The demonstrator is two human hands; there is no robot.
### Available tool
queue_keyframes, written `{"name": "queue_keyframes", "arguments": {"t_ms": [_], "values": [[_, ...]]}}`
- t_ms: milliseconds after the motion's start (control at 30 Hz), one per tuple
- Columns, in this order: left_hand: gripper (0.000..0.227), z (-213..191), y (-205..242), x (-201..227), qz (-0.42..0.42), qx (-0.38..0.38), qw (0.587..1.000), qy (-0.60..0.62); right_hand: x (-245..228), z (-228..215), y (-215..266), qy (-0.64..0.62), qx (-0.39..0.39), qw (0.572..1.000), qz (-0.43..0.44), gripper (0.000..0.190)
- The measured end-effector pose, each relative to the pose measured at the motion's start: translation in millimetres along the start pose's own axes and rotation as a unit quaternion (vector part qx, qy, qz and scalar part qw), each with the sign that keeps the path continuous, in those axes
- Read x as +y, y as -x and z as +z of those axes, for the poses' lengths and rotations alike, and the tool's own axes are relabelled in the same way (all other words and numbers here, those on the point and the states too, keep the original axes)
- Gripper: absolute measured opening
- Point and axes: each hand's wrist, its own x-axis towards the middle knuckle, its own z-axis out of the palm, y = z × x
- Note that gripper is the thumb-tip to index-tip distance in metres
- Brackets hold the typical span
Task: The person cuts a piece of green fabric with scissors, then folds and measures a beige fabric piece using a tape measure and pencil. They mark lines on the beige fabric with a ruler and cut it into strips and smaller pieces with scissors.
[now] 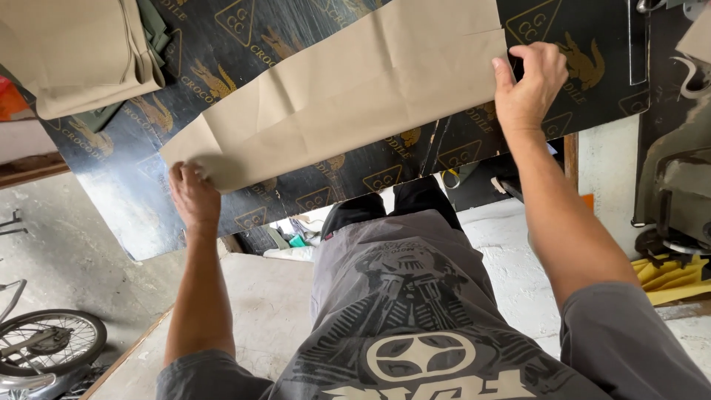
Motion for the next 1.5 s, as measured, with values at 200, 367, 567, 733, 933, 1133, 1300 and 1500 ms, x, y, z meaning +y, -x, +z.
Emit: {"name": "queue_keyframes", "arguments": {"t_ms": [200, 367, 567, 733, 933, 1133, 1300, 1500], "values": [[0.062, 58, 17, 169, 0.1, 0.04, 0.994, 0.025, -104, 14, 46, -0.016, -0.114, 0.985, -0.129, 0.033], [0.054, 105, 38, 313, 0.247, -0.021, 0.967, 0.066, -136, 53, 84, 0.001, -0.216, 0.961, -0.17, 0.047], [0.06, 72, 17, 237, 0.178, -0.152, 0.969, -0.078, -83, 14, 51, 0.066, -0.198, 0.952, -0.224, 0.066], [0.063, 60, 7, 96, 0.053, -0.022, 0.997, -0.046, -31, -14, 33, 0.089, -0.215, 0.967, -0.099, 0.051], [0.038, 17, -20, 28, 0.131, 0.028, 0.991, -0.001, -6, 7, -38, 0.022, -0.272, 0.926, -0.262, 0.064], [0.022, 22, -38, 17, 0.175, -0.006, 0.983, 0.054, 54, 45, -52, 0.028, -0.405, 0.904, -0.135, 0.022], [0.014, 25, -40, 12, 0.231, 0.034, 0.967, 0.101, -1, 18, -78, 0.079, -0.354, 0.899, -0.246, 0.059], [0.014, 23, -37, 21, 0.18, -0.001, 0.982, 0.064, -45, 21, -101, 0.107, -0.48, 0.865, -0.104, 0.039]]}}
